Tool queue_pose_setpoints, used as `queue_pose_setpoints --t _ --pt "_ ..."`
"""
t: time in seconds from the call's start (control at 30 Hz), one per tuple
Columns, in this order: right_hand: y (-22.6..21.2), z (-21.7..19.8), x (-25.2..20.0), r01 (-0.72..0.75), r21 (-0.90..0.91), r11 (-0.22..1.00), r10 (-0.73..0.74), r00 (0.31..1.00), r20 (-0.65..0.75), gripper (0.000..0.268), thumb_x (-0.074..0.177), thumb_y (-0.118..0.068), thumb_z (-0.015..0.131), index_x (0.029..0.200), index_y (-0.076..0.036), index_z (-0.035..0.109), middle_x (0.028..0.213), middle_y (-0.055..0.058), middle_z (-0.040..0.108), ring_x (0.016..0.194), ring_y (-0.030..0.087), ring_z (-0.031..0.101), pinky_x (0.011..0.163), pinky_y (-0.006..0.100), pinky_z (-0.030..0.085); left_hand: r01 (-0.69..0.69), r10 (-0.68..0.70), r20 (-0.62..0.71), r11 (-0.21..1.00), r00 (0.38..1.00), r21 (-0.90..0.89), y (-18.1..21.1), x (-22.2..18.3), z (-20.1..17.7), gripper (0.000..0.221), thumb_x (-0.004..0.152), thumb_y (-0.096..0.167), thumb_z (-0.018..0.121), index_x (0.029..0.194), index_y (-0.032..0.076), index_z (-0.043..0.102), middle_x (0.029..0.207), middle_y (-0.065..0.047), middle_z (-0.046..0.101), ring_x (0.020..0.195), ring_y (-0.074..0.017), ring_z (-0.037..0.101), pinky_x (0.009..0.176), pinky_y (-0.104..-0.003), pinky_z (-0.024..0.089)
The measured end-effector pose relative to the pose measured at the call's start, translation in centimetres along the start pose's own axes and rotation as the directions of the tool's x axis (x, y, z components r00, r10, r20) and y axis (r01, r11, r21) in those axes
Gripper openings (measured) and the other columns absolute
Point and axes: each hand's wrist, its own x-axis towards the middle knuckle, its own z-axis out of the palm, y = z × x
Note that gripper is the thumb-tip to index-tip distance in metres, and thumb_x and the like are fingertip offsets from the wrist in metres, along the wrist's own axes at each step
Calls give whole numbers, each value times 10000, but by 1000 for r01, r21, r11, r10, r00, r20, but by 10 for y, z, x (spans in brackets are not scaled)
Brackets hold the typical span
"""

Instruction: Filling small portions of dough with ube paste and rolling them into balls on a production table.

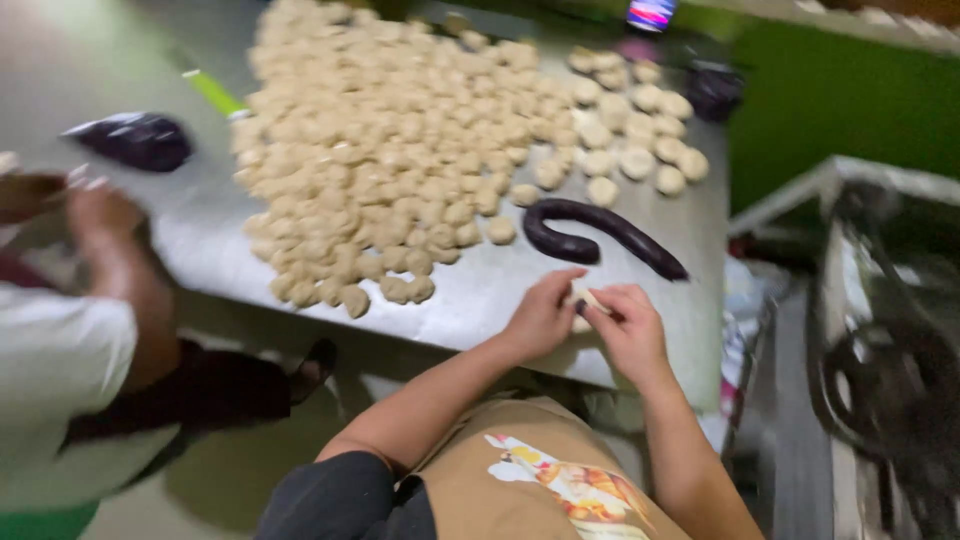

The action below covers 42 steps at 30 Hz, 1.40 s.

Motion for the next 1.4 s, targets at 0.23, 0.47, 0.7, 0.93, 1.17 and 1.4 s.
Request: queue_pose_setpoints --t 0.23,0.47,0.7,0.93,1.17,1.4 --pt "30 11 -7 -94 -82 992 114 951 288 457 873 6 641 1330 23 658 1261 305 601 1141 501 631 951 503 559 149 -176 70 944 982 294 -6 -17 16 82 863 76 732 920 44 781 998 -69 594 886 -284 713 845 -360 598" --pt "68 26 7 -54 -139 989 87 967 241 274 926 -257 767 1171 -136 786 1205 54 623 969 266 713 819 338 619 457 -458 28 889 888 42 13 -15 11 287 808 203 798 1056 62 777 1007 -148 709 1024 -356 711 878 -454 568" --pt "68 28 -5 202 -485 851 -10 929 369 235 973 -315 605 1143 -205 724 1115 32 622 963 318 716 830 418 620 116 -237 175 847 956 519 11 -32 4 205 902 191 681 1016 26 725 1083 -143 623 1015 -386 670 863 -482 595" --pt "117 48 -14 58 -443 895 1 991 132 216 911 -390 743 1060 -246 803 923 1 704 921 283 740 800 386 597 -9 -84 174 881 981 474 -53 -26 12 188 963 225 613 882 82 702 935 -120 661 930 -364 692 781 -449 585" --pt "61 46 -1 230 -742 630 -178 972 151 118 928 -366 670 937 -270 738 874 -22 592 862 255 660 715 409 460 -424 265 338 677 903 602 -56 -2 -15 211 968 306 567 1020 179 727 891 -2 557 897 -226 511 721 -392 434" --pt "41 50 2 17 -659 752 61 994 95 303 861 -343 766 1107 -170 728 1368 96 559 1339 412 459 999 603 407 -271 279 118 610 953 745 -48 42 -83 316 889 341 650 1132 139 658 974 -100 609 882 -335 603 714 -468 479"
